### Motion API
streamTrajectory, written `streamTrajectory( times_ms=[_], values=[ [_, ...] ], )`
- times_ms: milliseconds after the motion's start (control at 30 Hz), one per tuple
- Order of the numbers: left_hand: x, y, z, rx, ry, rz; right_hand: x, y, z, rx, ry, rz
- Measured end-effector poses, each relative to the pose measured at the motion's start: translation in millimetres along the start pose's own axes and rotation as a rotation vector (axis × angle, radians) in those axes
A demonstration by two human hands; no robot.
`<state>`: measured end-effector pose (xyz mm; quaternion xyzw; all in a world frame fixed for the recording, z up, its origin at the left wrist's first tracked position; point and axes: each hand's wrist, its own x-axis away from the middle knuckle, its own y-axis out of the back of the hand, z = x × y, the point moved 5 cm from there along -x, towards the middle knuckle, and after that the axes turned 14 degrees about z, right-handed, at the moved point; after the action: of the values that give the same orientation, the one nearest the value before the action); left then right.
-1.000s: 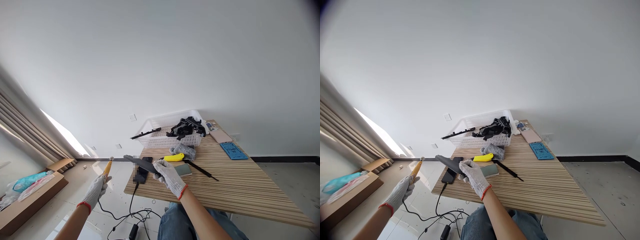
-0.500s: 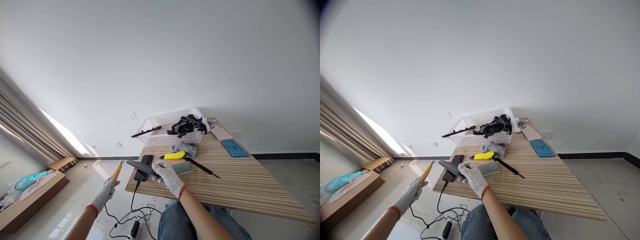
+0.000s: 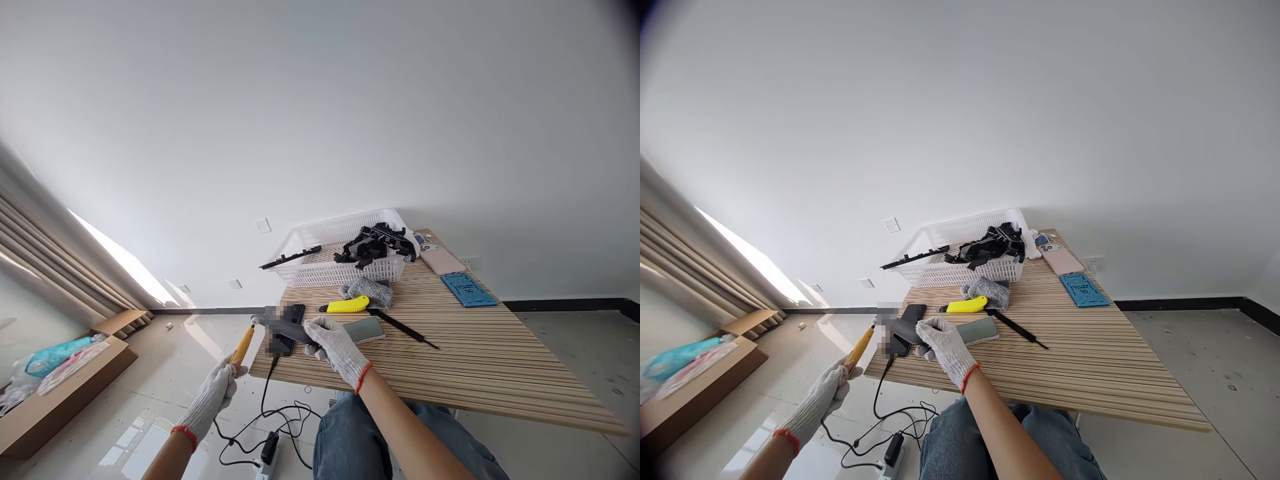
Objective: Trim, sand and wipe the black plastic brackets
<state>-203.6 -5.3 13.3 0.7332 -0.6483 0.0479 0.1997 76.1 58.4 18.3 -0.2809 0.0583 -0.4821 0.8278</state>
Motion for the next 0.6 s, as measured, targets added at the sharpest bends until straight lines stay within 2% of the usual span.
streamTrajectory(
  times_ms=[167, 300, 600],
  values=[
    [4.9, -4.1, 0.0, -0.013, -0.023, 0.023, -1.3, 0.7, -1.5, -0.007, 0.017, -0.001],
    [7.6, -4.5, 1.3, 0.008, 0.010, -0.016, -3.0, 0.7, -3.5, -0.009, 0.030, 0.010],
    [37.1, -8.6, 0.1, 0.005, -0.032, -0.002, -5.1, 1.9, -7.9, -0.059, 0.055, 0.032]
  ],
)
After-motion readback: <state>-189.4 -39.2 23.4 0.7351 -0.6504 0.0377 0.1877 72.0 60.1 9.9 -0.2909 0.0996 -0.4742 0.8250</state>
